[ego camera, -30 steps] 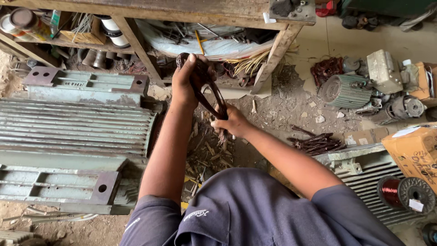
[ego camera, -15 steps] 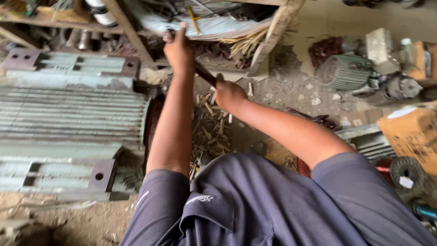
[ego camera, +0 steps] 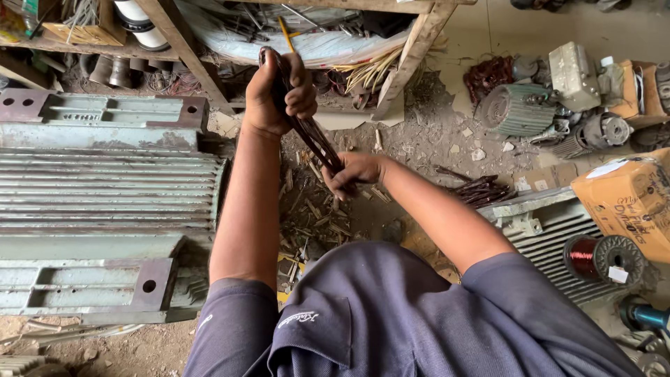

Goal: The person pulls burnt copper windings out of an electric motor stator by hand, gripping bundles of wire and yanking them free from the stator slots. They drop the extracted windings onto a growing pile on the floor and pick up new stator pieces to continue pulling out the wire.

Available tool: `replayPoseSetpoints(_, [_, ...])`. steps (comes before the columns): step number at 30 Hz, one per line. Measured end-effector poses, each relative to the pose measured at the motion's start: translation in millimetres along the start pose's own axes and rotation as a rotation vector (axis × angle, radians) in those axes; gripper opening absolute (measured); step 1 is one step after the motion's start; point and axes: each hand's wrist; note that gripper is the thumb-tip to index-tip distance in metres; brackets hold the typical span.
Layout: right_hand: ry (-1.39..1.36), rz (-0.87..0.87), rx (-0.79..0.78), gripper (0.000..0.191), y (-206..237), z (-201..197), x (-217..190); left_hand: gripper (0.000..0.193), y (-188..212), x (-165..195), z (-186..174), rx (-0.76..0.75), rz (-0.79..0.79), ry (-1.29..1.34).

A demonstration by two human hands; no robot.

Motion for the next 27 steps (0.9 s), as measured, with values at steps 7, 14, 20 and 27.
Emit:
replayPoseSetpoints(7, [0.232,0.151,0.388,0.033,-10.1,34.8,33.1,0.050,-6.9,7.3,12.2,0.146,-0.120,-0.054])
replayPoseSetpoints(14, [0.541,0.234,0.684,0.041,-9.2,29.0,39.8,0.047,-12.2,-23.2,9.9,0.643,0.118,-0.281])
replayPoseSetpoints(20, [0.650,0.185,0.938,0.037,-26.6,26.0,53.5,0.051,-30.5,-50.4,-47.5,0.970,0.519,-0.599])
replayPoseSetpoints(27, [0.522,0.438,1.252,0.035,-16.5,34.4,86.8,0.050,-56.7,-114.1,-91.2,0.879,0.655,-0.660])
Point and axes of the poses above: each hand's wrist, its own y-axis away from the middle knuckle, its own z-axis out of the palm, x = y × z, and after that the axes turned 13 degrees about y, right-handed
